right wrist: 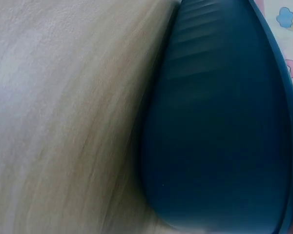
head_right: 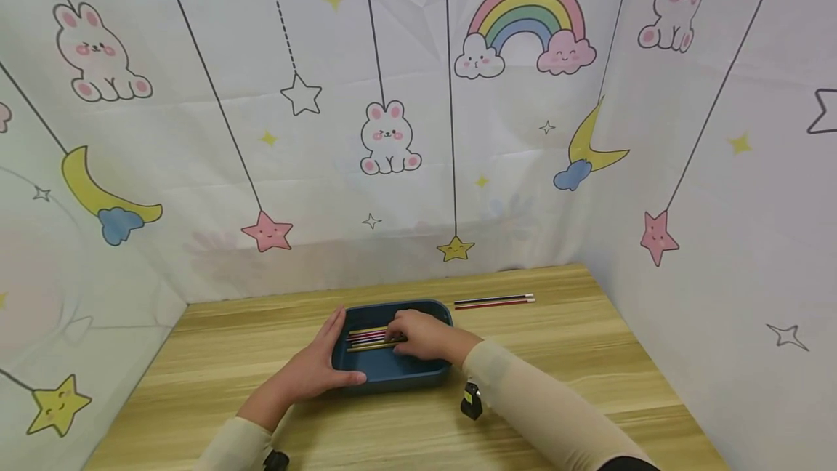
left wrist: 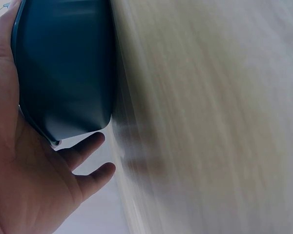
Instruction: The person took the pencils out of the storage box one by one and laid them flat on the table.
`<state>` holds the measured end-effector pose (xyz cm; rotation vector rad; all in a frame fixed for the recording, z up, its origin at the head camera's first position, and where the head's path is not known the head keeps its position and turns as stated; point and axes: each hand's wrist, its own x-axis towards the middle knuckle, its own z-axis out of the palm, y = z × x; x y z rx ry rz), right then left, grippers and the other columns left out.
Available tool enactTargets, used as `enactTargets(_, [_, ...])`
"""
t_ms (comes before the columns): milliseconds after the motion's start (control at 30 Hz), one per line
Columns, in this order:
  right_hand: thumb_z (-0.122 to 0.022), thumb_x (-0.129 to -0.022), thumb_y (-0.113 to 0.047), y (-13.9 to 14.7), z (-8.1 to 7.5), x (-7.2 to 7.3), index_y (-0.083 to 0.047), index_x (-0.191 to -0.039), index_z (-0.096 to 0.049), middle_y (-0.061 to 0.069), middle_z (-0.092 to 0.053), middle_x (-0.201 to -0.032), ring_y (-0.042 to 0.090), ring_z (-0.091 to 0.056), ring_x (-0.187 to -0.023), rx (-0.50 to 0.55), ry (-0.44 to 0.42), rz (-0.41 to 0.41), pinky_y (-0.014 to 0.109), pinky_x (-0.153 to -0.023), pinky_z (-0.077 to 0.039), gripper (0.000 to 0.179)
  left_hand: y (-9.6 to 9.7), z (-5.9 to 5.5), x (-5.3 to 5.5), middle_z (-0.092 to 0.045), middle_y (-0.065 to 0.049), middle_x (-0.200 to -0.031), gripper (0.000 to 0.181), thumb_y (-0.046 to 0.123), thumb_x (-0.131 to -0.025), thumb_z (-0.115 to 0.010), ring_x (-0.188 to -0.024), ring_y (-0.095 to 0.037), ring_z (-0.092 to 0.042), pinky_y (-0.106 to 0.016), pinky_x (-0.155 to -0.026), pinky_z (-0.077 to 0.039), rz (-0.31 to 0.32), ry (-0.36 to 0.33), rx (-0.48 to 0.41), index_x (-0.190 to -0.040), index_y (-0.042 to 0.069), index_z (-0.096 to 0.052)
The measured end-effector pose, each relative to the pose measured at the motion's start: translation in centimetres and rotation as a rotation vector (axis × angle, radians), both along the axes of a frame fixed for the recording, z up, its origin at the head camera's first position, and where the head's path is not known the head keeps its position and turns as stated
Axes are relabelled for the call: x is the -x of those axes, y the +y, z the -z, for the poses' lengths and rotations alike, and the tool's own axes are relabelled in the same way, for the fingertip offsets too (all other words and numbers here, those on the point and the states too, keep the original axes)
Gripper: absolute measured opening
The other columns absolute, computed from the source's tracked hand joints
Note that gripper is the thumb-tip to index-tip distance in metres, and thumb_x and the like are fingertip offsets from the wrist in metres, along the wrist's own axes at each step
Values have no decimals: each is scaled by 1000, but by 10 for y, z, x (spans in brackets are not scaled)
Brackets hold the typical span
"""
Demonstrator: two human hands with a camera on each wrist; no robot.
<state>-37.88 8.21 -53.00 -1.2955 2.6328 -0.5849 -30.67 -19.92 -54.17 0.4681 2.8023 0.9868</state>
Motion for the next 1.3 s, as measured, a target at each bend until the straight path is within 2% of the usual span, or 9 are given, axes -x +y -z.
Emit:
enactTargets(367, [-84,-100,-8,-4,4,1,-14,-124,-83,-3,-68,-110,10,-63,-100,4,-12,19,32,-92,-57,25,1,-1,0,-3,-11,-186,135,63,-87,-91,-153,-49,-47,-67,-113,-48,-2,-3,0,-180,13,-7])
enactTargets(633, [-88,-95,-5,-5,7,6,-10,-123,-86,-3,-70,-105,8,-66,-97,45,-54,-31,27,-88,-57,29,1,0,0,-2,-11,-186,136,64,-86,-90,-154,-49,-46,-67,-114,-48,-4,-15,-1,-180,13,-6])
enactTargets(1033, [-86,-95,0,-6,13,15,-11,-119,-88,-7,-73,-101,2,-67,-93,97,-118,-34,23,-83,-58,27,1,1,1,-2,-10,-187,137,66,-86,-90,-154,-49,-45,-67,-114,-48,-6,-13,2,-180,14,-5])
enactTargets(1300, [-87,-94,1,-7,13,14,-10,-114,-89,-5,-74,-98,3,-69,-91,104,-65,-37,22,-81,-58,23,1,-1,1,-2,-10,-187,136,65,-86,-90,-155,-48,-44,-67,-115,-47,-1,-13,2,-180,14,-5])
